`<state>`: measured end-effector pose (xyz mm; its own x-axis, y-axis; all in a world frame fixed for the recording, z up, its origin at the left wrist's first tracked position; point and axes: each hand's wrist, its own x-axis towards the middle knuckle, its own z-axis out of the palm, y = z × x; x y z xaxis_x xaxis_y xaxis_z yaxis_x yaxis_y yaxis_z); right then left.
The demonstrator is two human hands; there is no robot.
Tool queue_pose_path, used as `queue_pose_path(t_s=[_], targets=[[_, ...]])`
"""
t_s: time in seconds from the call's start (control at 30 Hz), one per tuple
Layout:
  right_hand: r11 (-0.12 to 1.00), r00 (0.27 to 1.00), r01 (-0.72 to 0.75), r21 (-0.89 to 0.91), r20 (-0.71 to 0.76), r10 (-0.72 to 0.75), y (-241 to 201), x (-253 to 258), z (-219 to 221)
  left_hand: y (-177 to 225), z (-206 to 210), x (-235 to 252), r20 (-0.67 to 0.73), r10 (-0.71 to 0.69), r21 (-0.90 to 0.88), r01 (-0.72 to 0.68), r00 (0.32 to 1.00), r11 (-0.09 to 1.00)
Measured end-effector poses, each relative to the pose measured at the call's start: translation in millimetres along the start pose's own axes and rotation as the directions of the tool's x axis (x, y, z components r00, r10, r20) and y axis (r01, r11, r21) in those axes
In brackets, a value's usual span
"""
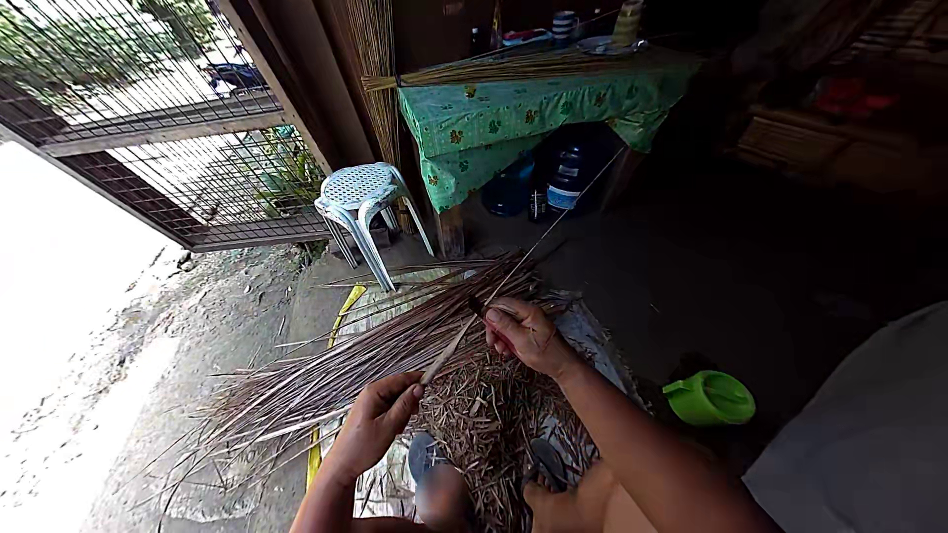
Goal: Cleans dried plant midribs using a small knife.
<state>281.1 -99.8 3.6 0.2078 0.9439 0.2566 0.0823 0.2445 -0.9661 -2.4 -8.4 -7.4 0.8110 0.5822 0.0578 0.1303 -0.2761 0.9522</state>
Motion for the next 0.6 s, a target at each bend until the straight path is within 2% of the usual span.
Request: queue_pose_path(t_s=[0.2, 0.27, 0.33, 0.47, 0.53, 0.6], targets=[[0.999, 0.968, 0.041, 0.006, -0.248, -0.038, -4.1, 6.0, -13.9, -3.7, -2.1, -2.1, 0.017, 0.006, -0.001, -0.006, 1.0, 1.0], [0.999, 0.982, 0.025, 0.027, -0.189, -0.019, -7.2, 4.9, -15.6, -3.3, -2.7, -2.5, 0.019, 0.009, -0.011, -0.009, 1.0, 1.0], [0.998, 0.999, -0.011, 0.059, -0.04, 0.013, -6.3, 0.2, -5.7, -1.8, -1.7, -0.4, 0.02, 0.011, -0.022, -0.01, 1.0, 1.0], [0.991, 0.974, -0.103, 0.091, 0.213, 0.082, -0.2, -10.8, 24.7, -2.6, -0.1, 1.6, 0.029, 0.009, -0.029, -0.008, 1.0, 1.0], [0.993, 0.971, -0.091, 0.072, 0.228, 0.073, 0.3, -13.6, 33.3, -3.0, -2.2, 0.0, 0.041, 0.012, -0.042, -0.011, 0.999, 0.999], [0.998, 0.984, -0.024, 0.057, 0.18, 0.014, 1.8, -12.8, 32.9, -2.1, -4.2, -1.0, 0.058, 0.01, -0.062, -0.007, 0.998, 0.998]])
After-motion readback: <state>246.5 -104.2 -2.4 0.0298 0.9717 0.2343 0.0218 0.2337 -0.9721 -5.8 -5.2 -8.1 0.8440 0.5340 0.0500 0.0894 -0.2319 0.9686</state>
